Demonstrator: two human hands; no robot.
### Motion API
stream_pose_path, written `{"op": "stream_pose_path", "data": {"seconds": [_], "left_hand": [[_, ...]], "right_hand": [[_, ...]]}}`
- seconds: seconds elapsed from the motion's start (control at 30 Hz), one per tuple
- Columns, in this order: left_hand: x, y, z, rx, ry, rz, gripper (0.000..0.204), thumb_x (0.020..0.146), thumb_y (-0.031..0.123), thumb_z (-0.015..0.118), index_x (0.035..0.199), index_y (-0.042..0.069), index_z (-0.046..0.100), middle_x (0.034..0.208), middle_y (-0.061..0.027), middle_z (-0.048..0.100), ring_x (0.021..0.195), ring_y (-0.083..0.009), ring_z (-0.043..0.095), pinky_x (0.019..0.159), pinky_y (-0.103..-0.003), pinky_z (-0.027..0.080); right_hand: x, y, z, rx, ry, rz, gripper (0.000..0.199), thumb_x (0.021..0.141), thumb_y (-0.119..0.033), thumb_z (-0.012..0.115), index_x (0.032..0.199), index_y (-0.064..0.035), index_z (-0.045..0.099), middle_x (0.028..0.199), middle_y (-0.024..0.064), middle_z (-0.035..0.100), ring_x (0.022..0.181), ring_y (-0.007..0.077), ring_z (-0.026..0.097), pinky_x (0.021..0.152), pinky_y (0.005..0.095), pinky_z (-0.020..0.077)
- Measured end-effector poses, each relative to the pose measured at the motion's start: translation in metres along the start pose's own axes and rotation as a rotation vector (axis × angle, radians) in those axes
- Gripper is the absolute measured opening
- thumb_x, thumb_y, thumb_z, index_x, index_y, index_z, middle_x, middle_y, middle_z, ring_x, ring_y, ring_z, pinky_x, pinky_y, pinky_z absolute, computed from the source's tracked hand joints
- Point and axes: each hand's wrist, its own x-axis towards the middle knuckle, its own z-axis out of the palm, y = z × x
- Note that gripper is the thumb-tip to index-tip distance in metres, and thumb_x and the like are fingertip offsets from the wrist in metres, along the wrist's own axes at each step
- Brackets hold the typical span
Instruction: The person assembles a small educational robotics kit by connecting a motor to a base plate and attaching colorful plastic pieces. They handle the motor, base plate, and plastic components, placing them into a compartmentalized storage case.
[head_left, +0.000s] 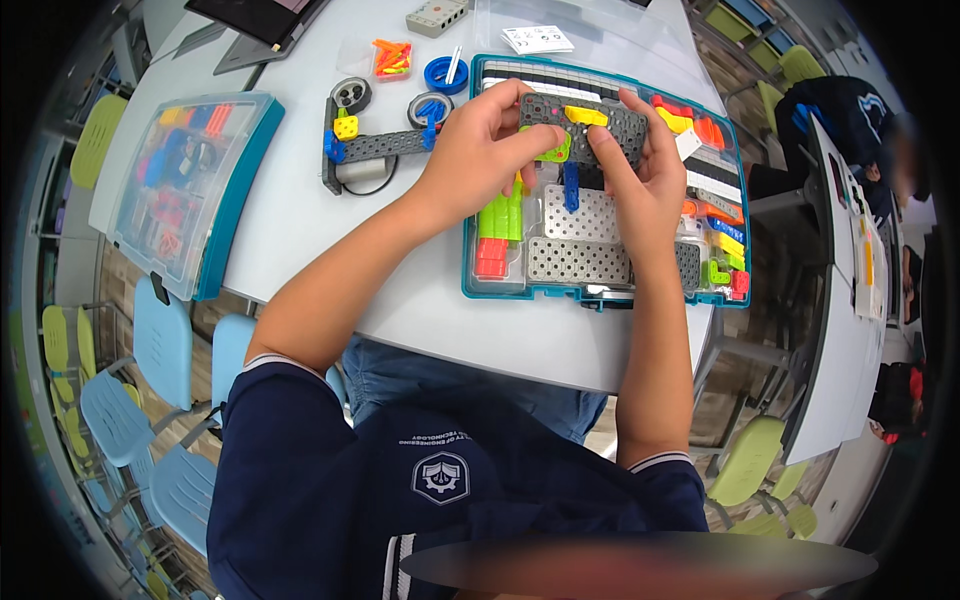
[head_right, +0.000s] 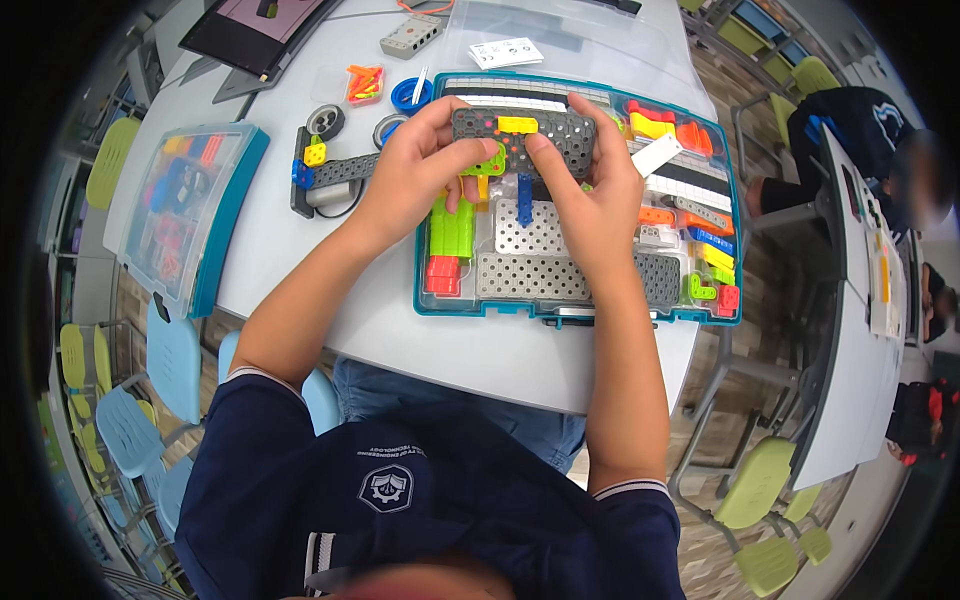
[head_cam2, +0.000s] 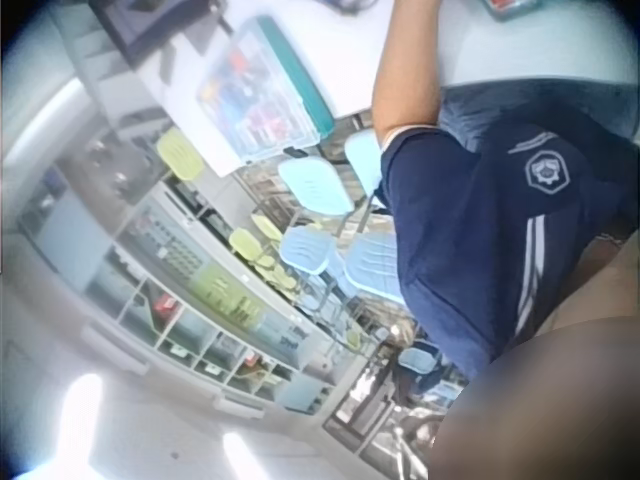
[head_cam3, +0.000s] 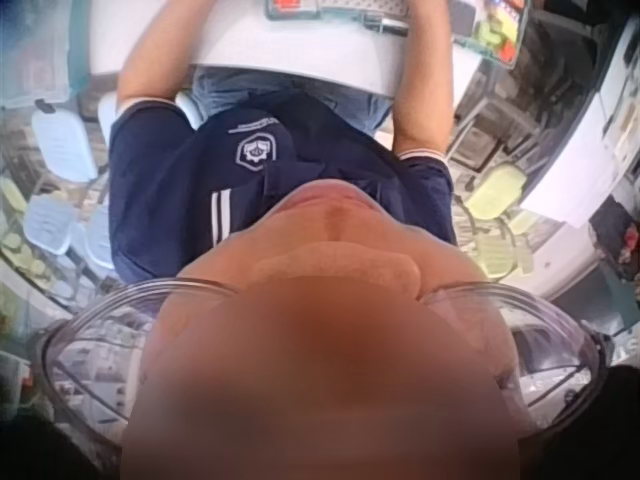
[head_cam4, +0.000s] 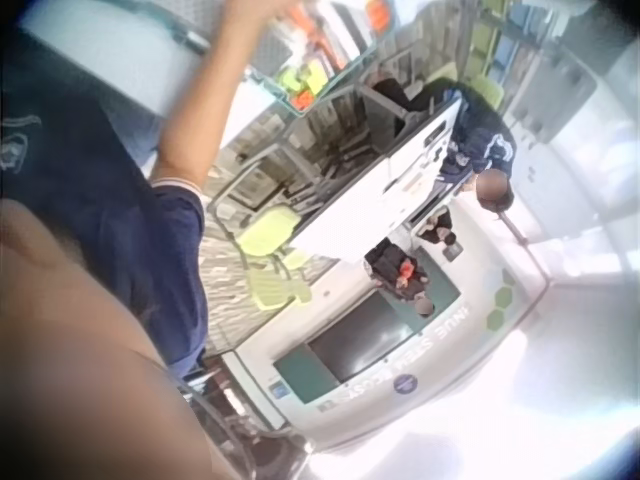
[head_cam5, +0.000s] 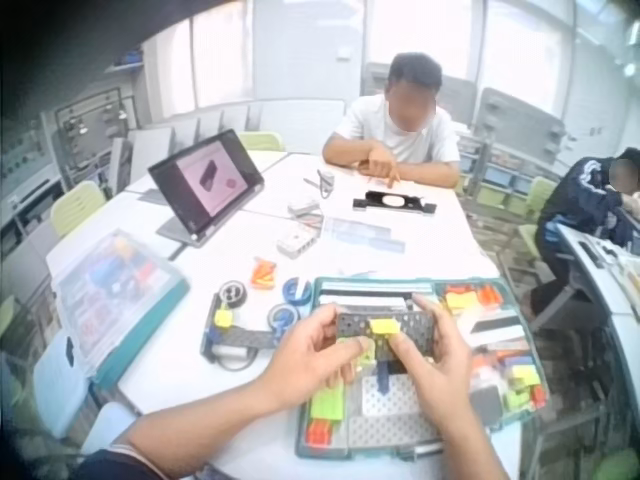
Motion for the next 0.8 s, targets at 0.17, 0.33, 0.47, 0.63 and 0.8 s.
{"op": "stream_pose_path", "data": {"seconds": [0.17,0.33,0.47,0.63,0.8], "left_hand": [[0.001,0.003,-0.005,-0.049,-0.021,-0.024,0.022,0.088,0.016,0.064,0.105,0.006,0.056,0.092,-0.0075,0.069,0.064,-0.0116,0.065,0.049,-0.023,0.048],[0.003,0.002,-0.004,-0.066,-0.008,0.047,0.017,0.086,0.015,0.066,0.097,0.006,0.056,0.091,-0.0076,0.070,0.064,-0.0113,0.065,0.049,-0.024,0.049],[0.006,-0.001,0.000,-0.108,0.014,0.105,0.025,0.088,0.015,0.073,0.099,0.000,0.055,0.085,-0.0101,0.068,0.060,-0.0120,0.064,0.049,-0.024,0.052],[0.005,-0.005,0.004,-0.083,0.068,0.197,0.029,0.088,0.015,0.077,0.099,-0.001,0.055,0.084,-0.0102,0.068,0.066,-0.0120,0.067,0.057,-0.024,0.056],[0.003,-0.008,0.008,0.026,0.161,0.324,0.029,0.087,0.016,0.078,0.097,-0.002,0.057,0.083,-0.0086,0.069,0.069,-0.0111,0.069,0.060,-0.024,0.056]], "right_hand": [[-0.001,-0.002,0.001,-0.023,-0.030,-0.028,0.050,0.090,-0.013,0.073,0.133,0.0034,0.053,0.100,0.0077,0.068,0.089,0.0100,0.064,0.075,0.0237,0.0522],[-0.001,-0.003,0.004,0.013,0.004,-0.047,0.050,0.091,-0.012,0.072,0.135,0.0025,0.052,0.108,0.0103,0.067,0.097,0.0122,0.064,0.078,0.0253,0.0534],[0.000,0.000,0.002,0.057,0.048,-0.075,0.052,0.091,-0.015,0.073,0.134,0.0026,0.050,0.107,0.0088,0.064,0.092,0.0107,0.064,0.074,0.0246,0.0527],[0.008,0.009,0.000,-0.226,0.249,-0.261,0.053,0.089,-0.023,0.077,0.130,0.0007,0.053,0.096,0.0042,0.059,0.076,0.0081,0.058,0.065,0.0234,0.0485],[0.007,0.003,-0.006,-0.318,0.236,-0.436,0.040,0.088,-0.019,0.078,0.118,0.0003,0.060,0.095,0.0056,0.062,0.075,0.0091,0.060,0.068,0.0233,0.0491]]}}
